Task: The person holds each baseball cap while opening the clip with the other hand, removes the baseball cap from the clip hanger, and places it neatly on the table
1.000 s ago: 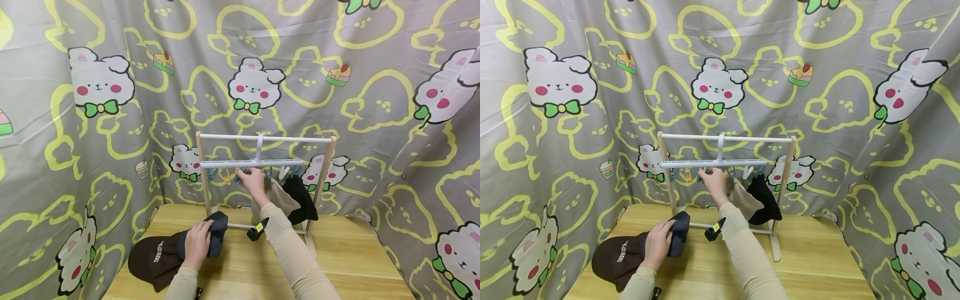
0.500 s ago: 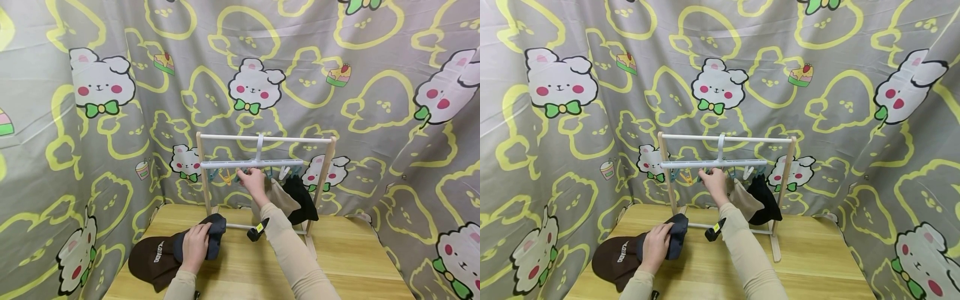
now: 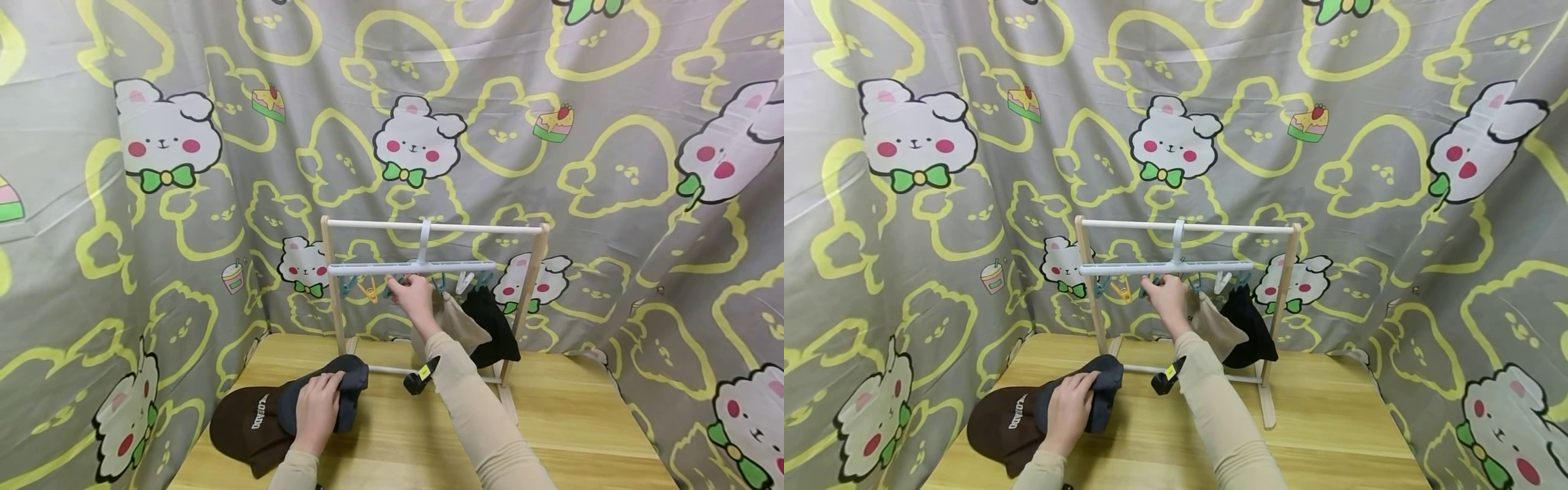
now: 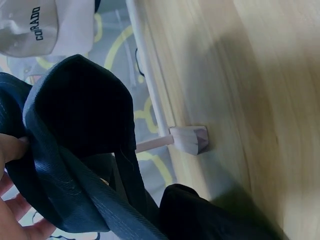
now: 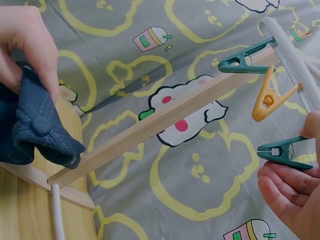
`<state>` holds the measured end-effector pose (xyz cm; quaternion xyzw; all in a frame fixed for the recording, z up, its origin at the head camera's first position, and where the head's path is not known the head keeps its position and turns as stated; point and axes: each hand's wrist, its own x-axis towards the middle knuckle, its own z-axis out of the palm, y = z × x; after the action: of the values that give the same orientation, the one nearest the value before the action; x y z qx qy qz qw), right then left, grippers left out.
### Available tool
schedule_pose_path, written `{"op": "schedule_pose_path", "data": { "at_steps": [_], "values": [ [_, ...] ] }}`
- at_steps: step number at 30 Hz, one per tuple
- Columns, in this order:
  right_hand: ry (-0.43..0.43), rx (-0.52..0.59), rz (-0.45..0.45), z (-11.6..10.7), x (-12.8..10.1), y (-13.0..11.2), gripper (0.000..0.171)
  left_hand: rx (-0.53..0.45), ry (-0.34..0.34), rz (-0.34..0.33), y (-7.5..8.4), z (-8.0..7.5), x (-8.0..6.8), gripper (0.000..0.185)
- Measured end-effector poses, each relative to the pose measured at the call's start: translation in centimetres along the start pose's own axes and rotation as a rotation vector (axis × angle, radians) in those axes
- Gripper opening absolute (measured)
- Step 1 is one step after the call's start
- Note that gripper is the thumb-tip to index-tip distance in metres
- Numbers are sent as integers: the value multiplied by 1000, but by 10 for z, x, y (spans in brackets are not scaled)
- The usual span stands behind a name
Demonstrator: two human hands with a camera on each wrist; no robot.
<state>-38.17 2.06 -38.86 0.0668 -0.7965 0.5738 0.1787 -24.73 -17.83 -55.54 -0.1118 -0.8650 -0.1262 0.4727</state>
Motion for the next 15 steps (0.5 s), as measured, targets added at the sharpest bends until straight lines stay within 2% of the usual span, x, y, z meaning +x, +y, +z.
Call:
{"op": "schedule_pose_path", "data": {
  "at_steps": [8, 15],
  "values": [
    [14, -27, -10, 1, -1, -1, 49, -3, -4, 19, 1, 0, -8, 32],
    [4, 5, 5, 0, -2, -2, 48, 4, 2, 34, 0, -3, -12, 33]
  ]
}}
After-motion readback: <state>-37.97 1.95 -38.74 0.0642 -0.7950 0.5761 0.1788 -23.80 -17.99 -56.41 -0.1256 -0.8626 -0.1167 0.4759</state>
